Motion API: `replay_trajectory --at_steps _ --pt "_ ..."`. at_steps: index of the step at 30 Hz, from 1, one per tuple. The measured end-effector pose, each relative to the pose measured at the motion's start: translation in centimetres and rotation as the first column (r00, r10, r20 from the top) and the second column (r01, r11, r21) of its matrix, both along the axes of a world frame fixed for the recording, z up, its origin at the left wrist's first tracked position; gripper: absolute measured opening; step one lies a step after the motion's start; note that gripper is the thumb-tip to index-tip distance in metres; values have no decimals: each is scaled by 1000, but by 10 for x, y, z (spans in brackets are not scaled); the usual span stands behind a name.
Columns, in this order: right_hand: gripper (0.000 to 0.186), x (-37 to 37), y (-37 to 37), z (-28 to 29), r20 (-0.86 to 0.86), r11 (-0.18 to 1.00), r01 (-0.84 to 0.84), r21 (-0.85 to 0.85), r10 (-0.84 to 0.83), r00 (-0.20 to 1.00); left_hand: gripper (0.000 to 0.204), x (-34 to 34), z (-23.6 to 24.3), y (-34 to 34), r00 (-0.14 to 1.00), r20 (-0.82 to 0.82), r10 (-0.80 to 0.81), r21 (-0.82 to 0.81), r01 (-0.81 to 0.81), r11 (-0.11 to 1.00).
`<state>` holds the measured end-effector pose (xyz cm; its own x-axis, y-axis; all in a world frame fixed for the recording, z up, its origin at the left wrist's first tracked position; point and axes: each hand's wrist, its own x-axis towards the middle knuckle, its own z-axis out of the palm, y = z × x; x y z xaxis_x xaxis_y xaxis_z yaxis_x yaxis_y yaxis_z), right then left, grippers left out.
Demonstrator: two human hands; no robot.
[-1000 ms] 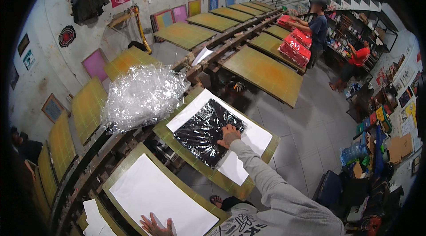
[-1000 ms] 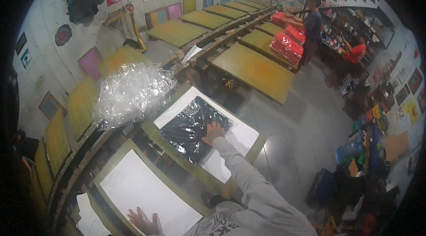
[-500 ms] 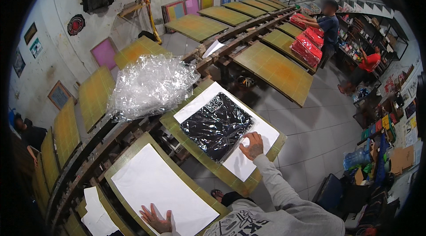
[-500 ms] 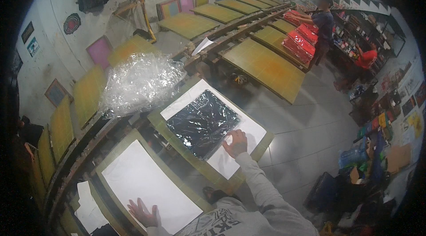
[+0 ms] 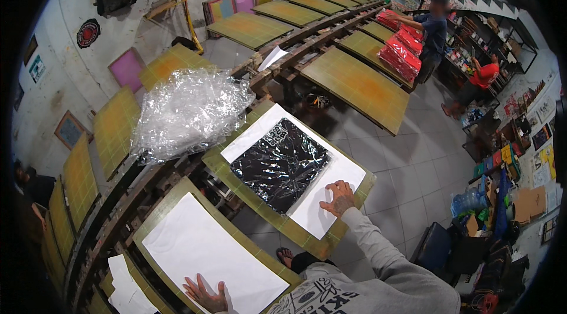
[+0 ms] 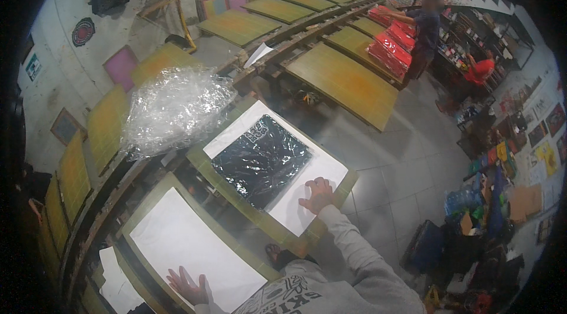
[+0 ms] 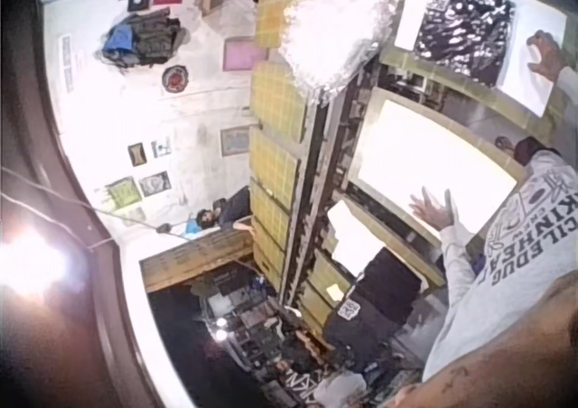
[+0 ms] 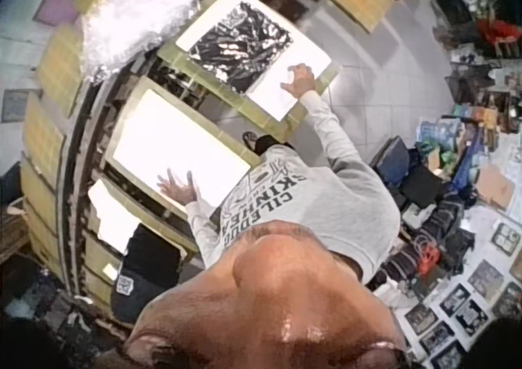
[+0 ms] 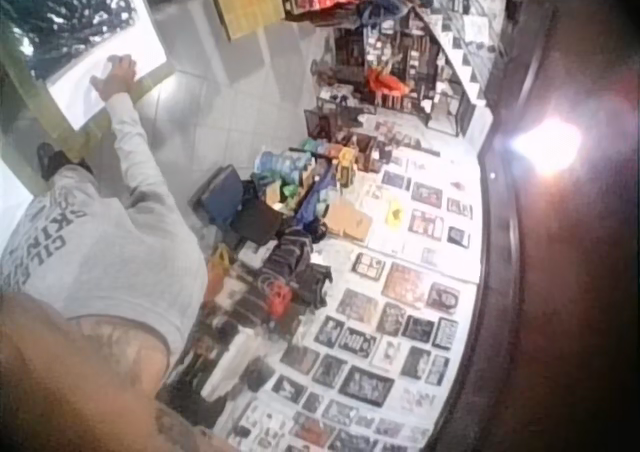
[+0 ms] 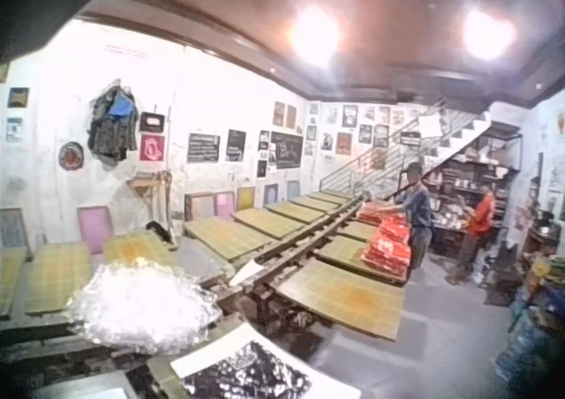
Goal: The person packages screen-printed shirts by placing a clear plastic bag onto the printing platen, folding a shirt into a rectangle by hand, and sliding the folded shirt into the plastic bag.
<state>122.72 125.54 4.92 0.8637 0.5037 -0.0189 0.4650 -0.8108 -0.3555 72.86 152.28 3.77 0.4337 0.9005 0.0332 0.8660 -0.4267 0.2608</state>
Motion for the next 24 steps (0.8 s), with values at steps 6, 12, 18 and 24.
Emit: replay_trajectory --at_steps 6,12,18,24 --pt "71 12 -7 -6 22 996 -87 5 87 996 87 -1 -6 2 1000 6 -5 13 5 1000" --pt "83 42 -18 10 -58 982 95 -164 -106 993 90 -2 -3 2 1000 24 6 -15 -6 1000" --pt "98 44 -33 -4 -70 975 69 -209 -85 994 90 5 10 -2 1000 -5 13 -63 -13 998" --pt "101 51 -28 2 -109 957 22 -289 -56 992 91 9 14 -6 999 6 33 -60 -32 998"
